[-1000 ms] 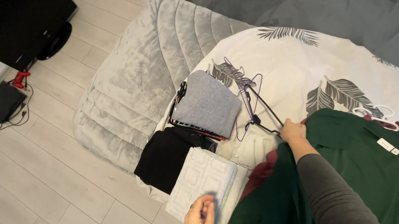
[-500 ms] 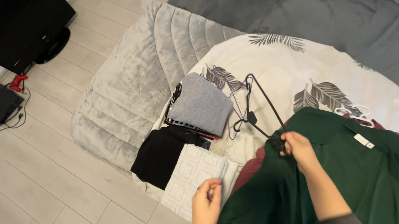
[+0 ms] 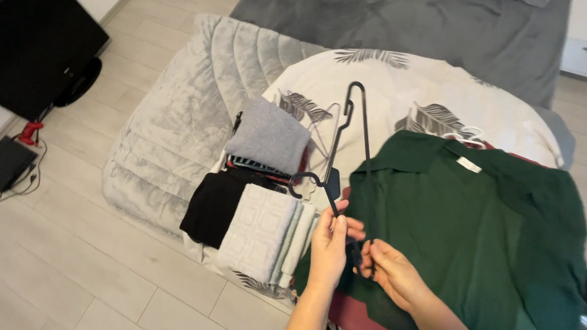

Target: The person picks up garments from a bed, places them on hangers, and hangs them in a closet. Multiple shirts and tops are handled one at a time, including a dark blue shirt, a green shirt, a maroon top, and a white shirt. The person walks between the bed and the closet repeatedly to hang each item.

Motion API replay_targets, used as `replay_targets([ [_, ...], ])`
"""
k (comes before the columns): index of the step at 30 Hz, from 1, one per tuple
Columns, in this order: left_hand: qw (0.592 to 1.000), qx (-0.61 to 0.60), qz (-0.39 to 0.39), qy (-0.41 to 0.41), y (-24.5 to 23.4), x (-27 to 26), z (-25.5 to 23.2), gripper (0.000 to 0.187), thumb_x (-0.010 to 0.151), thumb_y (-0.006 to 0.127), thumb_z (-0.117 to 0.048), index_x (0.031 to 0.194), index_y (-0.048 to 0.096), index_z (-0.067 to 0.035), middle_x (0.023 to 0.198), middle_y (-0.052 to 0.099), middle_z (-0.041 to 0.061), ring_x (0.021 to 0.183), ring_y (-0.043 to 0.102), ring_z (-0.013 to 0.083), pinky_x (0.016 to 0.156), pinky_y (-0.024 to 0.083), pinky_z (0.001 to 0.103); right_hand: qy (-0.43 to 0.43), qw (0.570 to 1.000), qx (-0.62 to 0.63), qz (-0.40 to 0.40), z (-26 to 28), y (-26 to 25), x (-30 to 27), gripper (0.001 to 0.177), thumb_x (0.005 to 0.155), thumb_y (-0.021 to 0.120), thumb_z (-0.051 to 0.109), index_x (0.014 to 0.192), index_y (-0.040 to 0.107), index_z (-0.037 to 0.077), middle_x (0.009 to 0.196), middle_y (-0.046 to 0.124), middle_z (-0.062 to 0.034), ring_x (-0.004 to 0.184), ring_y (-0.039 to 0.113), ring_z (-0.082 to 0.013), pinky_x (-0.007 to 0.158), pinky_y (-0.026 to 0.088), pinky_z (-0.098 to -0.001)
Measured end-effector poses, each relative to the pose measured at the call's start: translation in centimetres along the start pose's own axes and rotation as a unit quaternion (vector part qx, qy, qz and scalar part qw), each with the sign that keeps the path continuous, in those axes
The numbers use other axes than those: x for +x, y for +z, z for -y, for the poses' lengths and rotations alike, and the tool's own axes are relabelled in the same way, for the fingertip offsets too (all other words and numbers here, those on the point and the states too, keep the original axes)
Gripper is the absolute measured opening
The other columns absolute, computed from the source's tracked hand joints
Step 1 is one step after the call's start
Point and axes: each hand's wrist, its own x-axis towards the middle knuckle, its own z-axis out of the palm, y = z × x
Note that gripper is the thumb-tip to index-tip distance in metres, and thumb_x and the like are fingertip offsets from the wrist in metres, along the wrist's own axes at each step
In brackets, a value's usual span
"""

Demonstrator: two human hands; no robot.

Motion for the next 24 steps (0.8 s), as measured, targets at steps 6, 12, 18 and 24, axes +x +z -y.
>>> replay_targets([
  [6,0.955,0.26,0.138,-0.026,2.3,-3.2,-2.1,0.044,0.105,0.042,-0.019,0.145,0.059,-0.01,0.069,0.055,-0.002,0.054,0.052,0.0099,0.063,0.048,0.027,-0.421,0.691,-0.558,-0.186,8.3,-2.1,-6.1,0.057,0.089,0.072,0.016,0.14,0.051,0.001,0.14,0.05,-0.0191,0.133,0.048,-0.0324,0.097,0.05,-0.0385],
  [12,0.847,0.392,0.355,-0.052,4.8,-3.0,-3.7,0.037,0.105,0.044,-0.017,0.134,0.067,-0.019,0.072,0.055,-0.004,0.064,0.057,0.0127,0.07,0.045,0.028,-0.402,0.595,-0.686,-0.119,12.1,-9.5,-8.2,0.023,0.092,0.068,0.019,0.115,0.07,0.014,0.111,0.073,-0.0019,0.117,0.065,-0.0265,0.107,0.041,-0.0458],
  [18,0.889,0.368,0.266,0.054,6.8,6.4,3.9,0.022,0.097,0.063,-0.028,0.105,0.079,-0.016,0.112,0.078,0.002,0.105,0.071,0.0154,0.099,0.051,0.03,-0.251,0.645,-0.651,-0.312,9.9,-14.1,-12.2,0.015,0.092,0.071,0.029,0.09,0.074,0.014,0.08,0.072,0.0026,0.073,0.068,-0.0159,0.068,0.049,-0.0313],
  [24,0.776,0.582,0.111,0.217,8.0,18.2,16.3,0.015,0.087,0.069,-0.017,0.091,0.078,-0.029,0.127,0.06,0.01,0.115,0.058,0.035,0.1,0.041,0.054,-0.044,0.655,-0.579,-0.483,8.5,-19.4,-16.5,0.035,0.102,0.061,0.032,0.077,0.064,0.009,0.062,0.055,-0.0077,0.06,0.057,-0.021,0.061,0.04,-0.0344],
])
